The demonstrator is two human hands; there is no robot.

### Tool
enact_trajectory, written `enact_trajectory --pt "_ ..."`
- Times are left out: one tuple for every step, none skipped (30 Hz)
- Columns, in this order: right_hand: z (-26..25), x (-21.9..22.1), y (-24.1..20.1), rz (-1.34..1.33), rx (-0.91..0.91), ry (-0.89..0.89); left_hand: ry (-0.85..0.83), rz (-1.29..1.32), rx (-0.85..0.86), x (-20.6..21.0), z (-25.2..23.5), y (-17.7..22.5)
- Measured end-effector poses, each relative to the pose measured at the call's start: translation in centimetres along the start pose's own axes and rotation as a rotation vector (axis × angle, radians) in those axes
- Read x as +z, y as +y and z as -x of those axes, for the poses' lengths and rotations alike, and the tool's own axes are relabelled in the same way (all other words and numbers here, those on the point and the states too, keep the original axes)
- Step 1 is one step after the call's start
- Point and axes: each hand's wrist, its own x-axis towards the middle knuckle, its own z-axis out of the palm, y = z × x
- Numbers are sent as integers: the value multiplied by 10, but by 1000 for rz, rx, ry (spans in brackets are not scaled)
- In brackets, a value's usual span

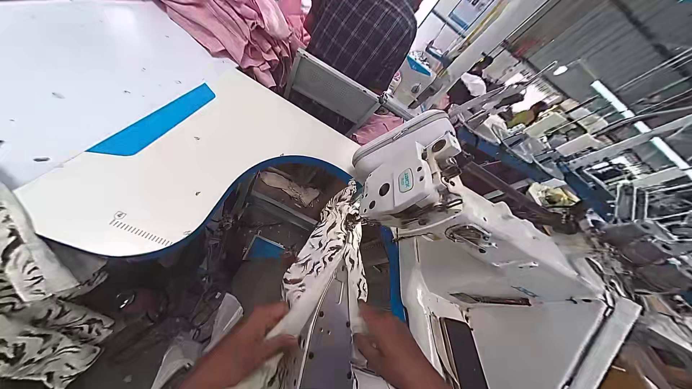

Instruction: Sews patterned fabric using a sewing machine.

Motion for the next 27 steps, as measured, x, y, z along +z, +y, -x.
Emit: enact_trajectory --pt "-7 11 22 -23 -21 -59 -28 37 -49 -23 7 -16" --pt "-21 27 45 -44 -70 -135 -19 44 -77 -47 8 -27" --pt "-33 46 63 -63 -128 -227 7 15 -77 -68 5 -29" --pt "-37 60 76 -58 -193 -296 22 -52 -46 -78 -2 -23" --pt "-31 54 77 -9 -243 -299 30 -156 28 -82 -11 -5" --pt "-12 33 64 74 -261 -217 26 -302 136 -78 -15 19" --pt "23 19 42 171 -266 -54 8 -460 237 -61 -8 41" --pt "64 17 21 261 -309 193 3 -584 320 -29 8 56" --pt "97 22 -1 316 -364 422 30 -680 373 7 24 66" --pt "120 32 -25 313 -371 540 100 -751 388 44 38 66" --pt "127 47 -42 285 -352 601 185 -772 381 74 46 58" --pt "120 64 -51 240 -331 628 253 -762 376 94 49 50" --pt "109 78 -57 208 -298 643 301 -761 376 103 47 44" --pt "100 81 -60 198 -252 645 331 -765 357 106 43 44" --pt "98 79 -62 209 -206 662 327 -760 325 107 43 46" --pt "101 77 -65 224 -163 686 293 -758 298 108 47 49" --pt "100 74 -70 239 -145 719 245 -760 291 105 48 53" --pt "94 72 -73 245 -147 744 210 -760 305 100 47 56" --pt "90 70 -75 255 -142 756 205 -754 331 96 43 57" --pt "86 68 -76 263 -127 756 227 -745 366 93 39 55" --pt "83 64 -75 261 -118 751 274 -728 400 90 34 51" --pt "79 61 -74 263 -113 746 311 -704 422 87 29 49" --pt "75 59 -72 268 -106 748 332 -685 441 85 24 48" --pt "71 57 -71 269 -101 749 340 -680 454 83 20 46" --pt "68 55 -71 259 -96 753 339 -662 455 80 16 46" --pt "64 53 -71 240 -91 762 333 -629 439 79 12 45" --pt "60 51 -70 227 -85 768 323 -593 400 77 7 47"
